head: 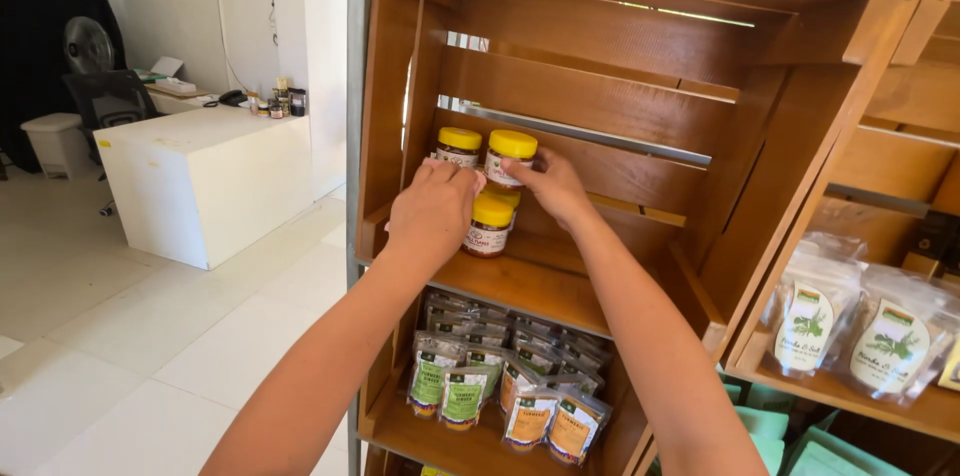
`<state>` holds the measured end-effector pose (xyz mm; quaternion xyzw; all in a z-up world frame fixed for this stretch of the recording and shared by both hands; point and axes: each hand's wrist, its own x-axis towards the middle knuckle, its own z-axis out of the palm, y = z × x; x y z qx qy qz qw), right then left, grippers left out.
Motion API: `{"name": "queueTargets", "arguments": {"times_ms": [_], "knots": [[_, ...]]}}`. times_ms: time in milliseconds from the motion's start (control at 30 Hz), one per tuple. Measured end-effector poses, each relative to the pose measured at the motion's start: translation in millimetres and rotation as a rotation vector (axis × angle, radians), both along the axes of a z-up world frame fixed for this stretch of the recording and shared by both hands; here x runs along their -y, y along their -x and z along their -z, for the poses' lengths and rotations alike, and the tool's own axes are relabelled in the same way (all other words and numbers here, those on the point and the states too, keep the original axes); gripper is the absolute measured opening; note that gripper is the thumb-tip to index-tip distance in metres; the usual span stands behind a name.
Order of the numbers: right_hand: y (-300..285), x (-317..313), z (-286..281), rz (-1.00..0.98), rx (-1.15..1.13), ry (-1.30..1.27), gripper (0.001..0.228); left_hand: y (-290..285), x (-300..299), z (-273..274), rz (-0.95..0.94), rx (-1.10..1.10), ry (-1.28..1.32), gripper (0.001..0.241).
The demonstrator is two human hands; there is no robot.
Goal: Wiping down jars and spice bottles with a pink cloth and placing them onto a wooden display shelf.
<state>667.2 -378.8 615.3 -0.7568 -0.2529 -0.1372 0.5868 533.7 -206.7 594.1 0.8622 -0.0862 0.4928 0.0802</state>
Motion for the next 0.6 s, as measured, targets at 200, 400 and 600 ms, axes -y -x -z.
{"name": "queueTargets", "arguments": {"times_ms": [200, 400, 600], "knots": [[-38.5, 4.6, 20.0, 0.056, 0.009, 0.088, 0.082, 1.6, -0.9, 14.6, 0.006, -0.009, 0.046, 0.028], [-69.2, 7.0, 33.7, 0.084, -0.014, 0.093, 0.082, 13.5, -1.6, 14.0, 0.046, -0.033, 0.102, 0.028], [-78.8, 12.4, 53.1, -0.007, -0.050, -0.021, 0.086, 28.5, -2.9, 11.9, 0.077, -0.038, 0.165, 0.027]]}}
